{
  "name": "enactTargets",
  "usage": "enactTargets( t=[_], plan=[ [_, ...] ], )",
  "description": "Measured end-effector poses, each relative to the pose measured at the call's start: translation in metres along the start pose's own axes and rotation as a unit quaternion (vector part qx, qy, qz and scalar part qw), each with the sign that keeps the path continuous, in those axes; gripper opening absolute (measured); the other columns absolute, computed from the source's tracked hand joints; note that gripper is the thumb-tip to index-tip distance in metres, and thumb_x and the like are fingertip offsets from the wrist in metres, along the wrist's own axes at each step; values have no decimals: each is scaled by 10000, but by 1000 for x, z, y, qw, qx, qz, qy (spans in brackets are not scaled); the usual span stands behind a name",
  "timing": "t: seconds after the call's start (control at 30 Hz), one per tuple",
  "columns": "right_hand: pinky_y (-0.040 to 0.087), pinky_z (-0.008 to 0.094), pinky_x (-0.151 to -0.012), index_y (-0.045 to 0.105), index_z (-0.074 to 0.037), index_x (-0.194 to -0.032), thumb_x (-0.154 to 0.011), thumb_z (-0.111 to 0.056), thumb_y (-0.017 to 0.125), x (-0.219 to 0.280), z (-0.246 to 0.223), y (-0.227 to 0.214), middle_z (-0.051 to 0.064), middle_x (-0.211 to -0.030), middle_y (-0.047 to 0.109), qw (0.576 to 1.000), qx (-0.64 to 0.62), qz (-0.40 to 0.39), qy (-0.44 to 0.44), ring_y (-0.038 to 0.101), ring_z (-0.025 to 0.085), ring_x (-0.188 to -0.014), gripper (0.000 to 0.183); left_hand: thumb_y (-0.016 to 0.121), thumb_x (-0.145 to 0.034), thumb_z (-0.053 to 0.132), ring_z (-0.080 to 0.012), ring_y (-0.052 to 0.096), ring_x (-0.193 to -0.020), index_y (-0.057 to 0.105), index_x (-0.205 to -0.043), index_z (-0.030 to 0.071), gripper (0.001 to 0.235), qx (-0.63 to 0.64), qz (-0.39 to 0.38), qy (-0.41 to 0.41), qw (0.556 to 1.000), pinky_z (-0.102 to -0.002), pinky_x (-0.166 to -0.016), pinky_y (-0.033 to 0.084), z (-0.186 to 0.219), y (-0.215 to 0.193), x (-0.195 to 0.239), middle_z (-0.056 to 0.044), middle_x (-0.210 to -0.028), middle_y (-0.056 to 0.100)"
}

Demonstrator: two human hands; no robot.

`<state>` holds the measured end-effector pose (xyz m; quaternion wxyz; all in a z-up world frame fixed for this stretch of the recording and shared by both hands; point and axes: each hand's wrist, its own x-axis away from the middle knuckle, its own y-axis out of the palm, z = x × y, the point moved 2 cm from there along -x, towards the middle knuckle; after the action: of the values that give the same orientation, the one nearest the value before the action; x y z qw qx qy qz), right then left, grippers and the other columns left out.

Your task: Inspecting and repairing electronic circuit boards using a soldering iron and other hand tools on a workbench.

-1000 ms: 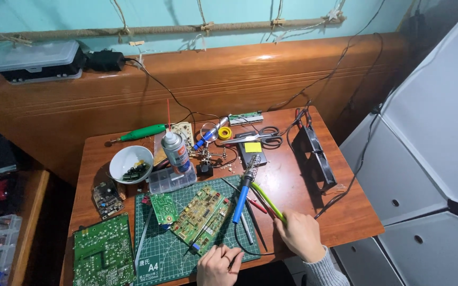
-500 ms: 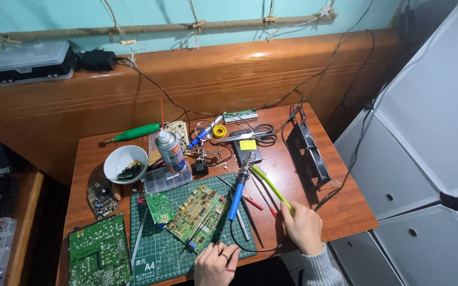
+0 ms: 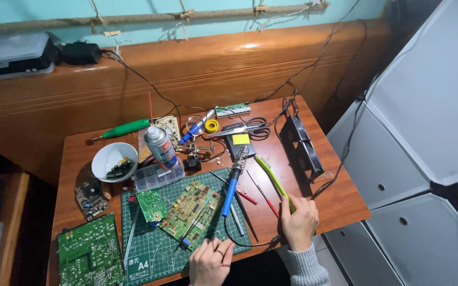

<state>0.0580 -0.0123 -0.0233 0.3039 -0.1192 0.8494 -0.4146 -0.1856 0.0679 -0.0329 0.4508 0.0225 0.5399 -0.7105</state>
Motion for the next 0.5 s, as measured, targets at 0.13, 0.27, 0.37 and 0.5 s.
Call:
enactTargets(
  t=[0.13, 0.27, 0.37, 0.5],
  plan=[
    [402, 404, -703, 795, -224, -1026, -912, -378, 625, -3, 6, 1, -4, -865, 737, 999, 34, -24, 34, 558, 228, -773, 256, 741, -868, 393, -178, 425, -552, 691, -816, 260, 151, -5, -27, 3, 1000, -322, -415, 398, 1, 2, 0, 39, -620, 402],
    [379, 385, -682, 806, -295, -1006, -887, -463, 648, -6, 12, 3, -30, -714, 597, 996, 56, -36, 53, 543, 191, -698, 260, 807, -816, 437, -178, 448, -589, 716, -776, 236, 224, 14, -30, 7, 999, -327, -415, 431, 2, 7, -1, 52, -655, 462],
    [364, 374, -669, 799, -356, -1023, -878, -502, 640, -7, 18, 9, -31, -646, 541, 995, 65, -39, 63, 552, 187, -643, 261, 798, -813, 447, -193, 465, -604, 696, -739, 260, 225, 1, -45, -18, 999, -360, -439, 432, 7, 3, -4, 46, -661, 439],
    [358, 354, -706, 800, -344, -1039, -879, -486, 628, -4, 14, -3, -22, -593, 587, 995, 52, -36, 80, 602, 180, -665, 275, 789, -800, 449, -178, 480, -619, 677, -762, 308, 183, -33, -39, -34, 998, -354, -439, 458, 5, 13, 5, 55, -662, 438]
  ],
)
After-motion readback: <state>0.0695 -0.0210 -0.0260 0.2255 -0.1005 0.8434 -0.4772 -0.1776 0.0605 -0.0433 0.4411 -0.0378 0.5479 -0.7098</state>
